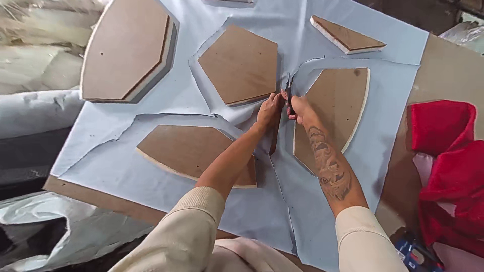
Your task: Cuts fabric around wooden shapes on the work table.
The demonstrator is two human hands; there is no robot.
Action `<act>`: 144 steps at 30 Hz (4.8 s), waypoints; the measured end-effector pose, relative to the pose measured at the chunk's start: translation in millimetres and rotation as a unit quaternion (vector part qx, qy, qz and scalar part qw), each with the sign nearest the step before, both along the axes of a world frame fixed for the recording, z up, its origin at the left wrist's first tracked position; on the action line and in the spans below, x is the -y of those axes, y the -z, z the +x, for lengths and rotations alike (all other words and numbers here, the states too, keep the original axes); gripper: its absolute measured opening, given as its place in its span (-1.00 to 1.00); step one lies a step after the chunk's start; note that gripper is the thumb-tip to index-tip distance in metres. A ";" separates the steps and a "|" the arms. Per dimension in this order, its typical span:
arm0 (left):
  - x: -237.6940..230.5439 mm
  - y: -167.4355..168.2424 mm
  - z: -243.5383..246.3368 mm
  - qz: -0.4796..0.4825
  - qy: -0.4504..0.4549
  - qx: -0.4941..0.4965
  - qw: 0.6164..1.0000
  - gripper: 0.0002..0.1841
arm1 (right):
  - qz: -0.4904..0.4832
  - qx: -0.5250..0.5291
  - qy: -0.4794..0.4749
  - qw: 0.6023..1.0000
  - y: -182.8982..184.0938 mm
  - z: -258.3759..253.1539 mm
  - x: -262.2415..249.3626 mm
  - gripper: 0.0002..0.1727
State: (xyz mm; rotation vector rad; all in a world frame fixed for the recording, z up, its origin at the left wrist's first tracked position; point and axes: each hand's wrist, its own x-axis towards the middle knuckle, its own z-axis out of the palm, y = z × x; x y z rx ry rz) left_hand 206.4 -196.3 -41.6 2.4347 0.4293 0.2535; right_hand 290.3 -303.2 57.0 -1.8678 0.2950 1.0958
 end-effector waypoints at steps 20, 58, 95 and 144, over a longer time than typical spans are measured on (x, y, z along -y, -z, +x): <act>-12.3 2.0 3.5 -0.077 0.031 -0.024 0.996 -0.65 | 0.035 -0.027 -0.021 0.999 13.8 61.7 -33.7 -0.37; -6.7 8.6 7.9 -0.011 0.002 0.035 0.999 -0.70 | -0.066 0.064 -0.325 0.941 21.9 258.9 -67.8 -0.53; -11.2 15.9 8.4 -0.048 0.006 0.074 0.996 -0.75 | -0.055 0.172 -0.523 0.833 34.0 282.5 -224.0 -0.55; -8.6 -103.8 -234.2 -0.304 -0.028 -0.080 0.949 -0.64 | -0.058 0.254 -0.067 0.963 -25.9 -207.9 215.6 -0.85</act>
